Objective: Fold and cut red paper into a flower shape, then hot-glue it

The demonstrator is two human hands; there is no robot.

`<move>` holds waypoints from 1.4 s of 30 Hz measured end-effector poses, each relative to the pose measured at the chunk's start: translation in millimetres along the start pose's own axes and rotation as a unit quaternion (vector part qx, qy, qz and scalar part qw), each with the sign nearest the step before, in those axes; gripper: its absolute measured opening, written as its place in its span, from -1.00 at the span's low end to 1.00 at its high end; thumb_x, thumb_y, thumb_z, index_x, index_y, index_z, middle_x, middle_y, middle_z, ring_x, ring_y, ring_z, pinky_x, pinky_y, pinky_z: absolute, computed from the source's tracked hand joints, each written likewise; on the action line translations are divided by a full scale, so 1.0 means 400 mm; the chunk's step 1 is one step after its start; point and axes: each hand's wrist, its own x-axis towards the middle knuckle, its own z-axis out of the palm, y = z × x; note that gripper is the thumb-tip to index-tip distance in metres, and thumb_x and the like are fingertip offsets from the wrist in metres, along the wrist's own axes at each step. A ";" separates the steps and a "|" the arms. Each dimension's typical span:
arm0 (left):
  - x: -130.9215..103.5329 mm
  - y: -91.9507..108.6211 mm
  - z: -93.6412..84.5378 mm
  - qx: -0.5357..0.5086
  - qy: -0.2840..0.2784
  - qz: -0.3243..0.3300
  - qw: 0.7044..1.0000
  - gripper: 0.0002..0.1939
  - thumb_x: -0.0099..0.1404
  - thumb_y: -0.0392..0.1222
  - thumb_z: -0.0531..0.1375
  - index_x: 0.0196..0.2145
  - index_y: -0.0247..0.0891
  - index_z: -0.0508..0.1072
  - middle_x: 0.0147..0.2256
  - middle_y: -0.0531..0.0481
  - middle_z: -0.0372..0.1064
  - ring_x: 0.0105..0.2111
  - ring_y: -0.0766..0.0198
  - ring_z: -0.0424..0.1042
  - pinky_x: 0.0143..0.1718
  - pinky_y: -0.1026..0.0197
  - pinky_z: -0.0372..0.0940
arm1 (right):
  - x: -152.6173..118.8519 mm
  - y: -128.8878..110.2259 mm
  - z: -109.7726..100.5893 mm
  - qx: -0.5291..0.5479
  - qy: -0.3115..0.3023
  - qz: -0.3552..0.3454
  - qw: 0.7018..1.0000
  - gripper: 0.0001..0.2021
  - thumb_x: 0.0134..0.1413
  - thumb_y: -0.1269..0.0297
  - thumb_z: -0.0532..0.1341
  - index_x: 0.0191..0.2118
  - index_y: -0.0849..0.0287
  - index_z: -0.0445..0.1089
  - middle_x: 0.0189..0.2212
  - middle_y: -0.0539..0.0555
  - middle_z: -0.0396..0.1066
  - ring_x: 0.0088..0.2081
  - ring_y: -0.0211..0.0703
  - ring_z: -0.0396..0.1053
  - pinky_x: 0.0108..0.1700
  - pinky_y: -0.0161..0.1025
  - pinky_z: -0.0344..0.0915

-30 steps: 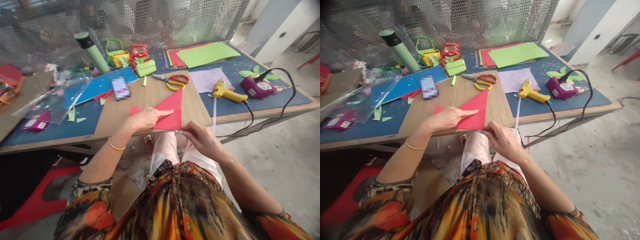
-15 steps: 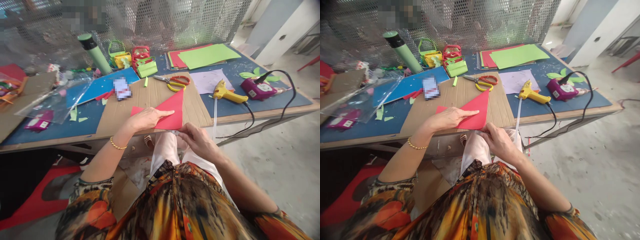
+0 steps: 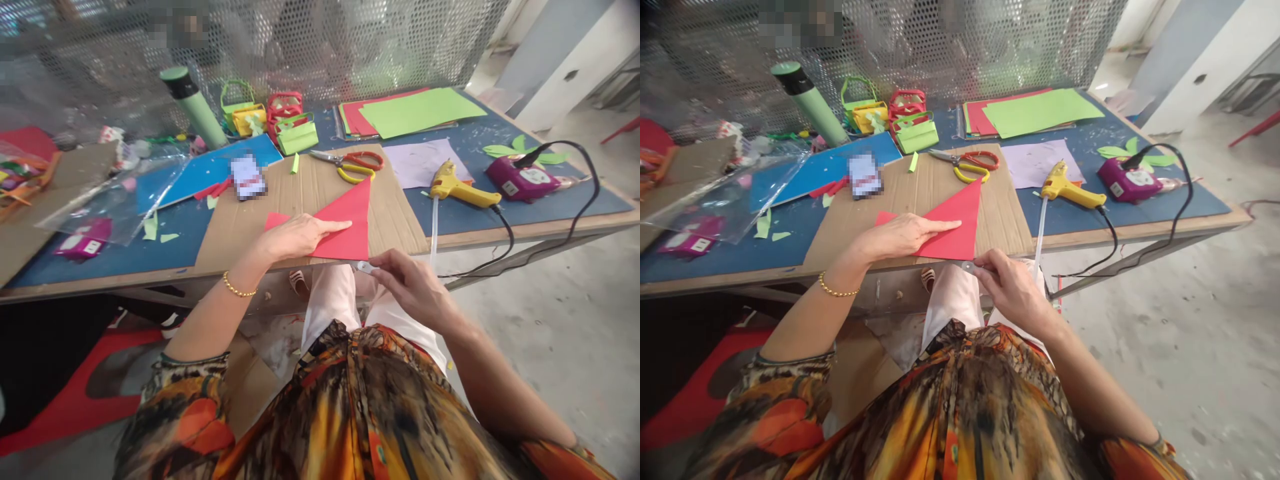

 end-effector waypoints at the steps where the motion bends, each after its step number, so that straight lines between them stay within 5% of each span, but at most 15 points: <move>1: 0.001 0.000 0.000 0.001 0.000 0.002 1.000 -0.39 0.55 -0.32 -0.06 0.46 0.07 0.24 0.40 0.05 0.29 0.27 0.08 0.46 0.22 0.07 0.31 | -0.006 0.006 -0.009 -0.010 0.008 0.004 1.000 -0.81 0.36 0.13 0.17 -0.19 0.12 0.43 -0.40 0.07 0.59 -0.45 -0.17 0.44 -0.38 -0.25 0.26; 4: 0.002 0.001 -0.001 0.017 0.008 0.007 1.000 -0.43 0.58 -0.19 -0.02 0.47 0.04 0.22 0.36 -0.02 0.36 0.20 0.06 0.50 0.21 0.04 0.28 | -0.030 0.019 -0.043 -0.041 0.035 0.020 0.998 -0.75 0.37 0.06 0.18 -0.20 0.11 0.47 -0.41 0.08 0.59 -0.48 -0.16 0.44 -0.42 -0.25 0.26; 8: 0.003 0.006 -0.005 0.030 0.017 -0.028 0.999 -0.37 0.52 -0.04 0.11 0.46 -0.26 0.18 0.11 -0.27 0.57 0.03 -0.08 0.55 0.06 0.00 0.31 | -0.056 0.017 -0.090 -0.070 0.066 0.030 0.995 -0.73 0.38 0.02 0.18 -0.17 0.09 0.49 -0.44 0.08 0.59 -0.55 -0.18 0.37 -0.47 -0.23 0.23; 13: 0.017 0.000 -0.011 -0.032 0.038 -0.056 0.997 -0.51 0.38 -0.07 0.26 0.19 -0.29 0.35 -0.26 -0.10 0.54 -0.19 0.03 0.51 -0.18 0.11 0.26 | -0.029 0.024 -0.116 -0.099 0.120 0.028 0.987 -0.72 0.35 -0.03 0.21 -0.20 0.08 0.47 -0.43 0.10 0.59 -0.52 -0.15 0.41 -0.45 -0.21 0.25; 17: 0.032 -0.008 -0.014 -0.076 0.049 -0.086 0.992 -0.56 0.25 -0.05 0.36 0.01 -0.22 0.37 -0.30 -0.03 0.48 -0.24 0.06 0.47 -0.25 0.13 0.23 | 0.030 0.051 -0.108 -0.106 0.147 0.013 0.983 -0.79 0.32 0.07 0.21 -0.20 0.08 0.46 -0.42 0.09 0.58 -0.45 -0.12 0.44 -0.40 -0.20 0.26; 25: 0.017 -0.004 -0.008 -0.089 0.059 -0.078 0.991 -0.52 0.30 -0.09 0.32 0.11 -0.25 0.36 -0.41 0.06 0.40 -0.32 0.13 0.42 -0.28 0.13 0.20 | 0.105 0.063 -0.105 -0.204 0.108 0.029 0.973 -0.87 0.27 0.26 0.18 -0.16 0.07 0.48 -0.36 0.10 0.58 -0.34 -0.04 0.47 -0.34 -0.21 0.15; 34: 0.010 -0.019 0.006 -0.112 0.073 -0.042 0.990 -0.29 0.33 -0.02 0.28 0.38 -0.23 0.33 -0.47 0.11 0.37 -0.39 0.19 0.37 -0.31 0.17 0.15 | 0.108 0.069 -0.149 -0.128 0.063 0.021 0.990 -0.87 0.17 0.26 0.24 -0.23 0.10 0.54 -0.56 -0.04 0.38 -0.48 -0.19 0.30 -0.41 -0.27 0.15; 42: 0.014 -0.023 0.021 -0.140 0.114 -0.030 0.983 -0.55 0.44 -0.06 0.17 0.21 -0.18 0.53 -0.28 -0.01 0.54 -0.32 0.21 0.41 -0.26 0.17 0.20 | 0.104 0.026 -0.119 -0.064 -0.009 -0.013 0.998 -0.87 0.23 0.24 0.22 -0.23 0.10 0.51 -0.45 0.01 0.55 -0.43 -0.19 0.42 -0.36 -0.27 0.24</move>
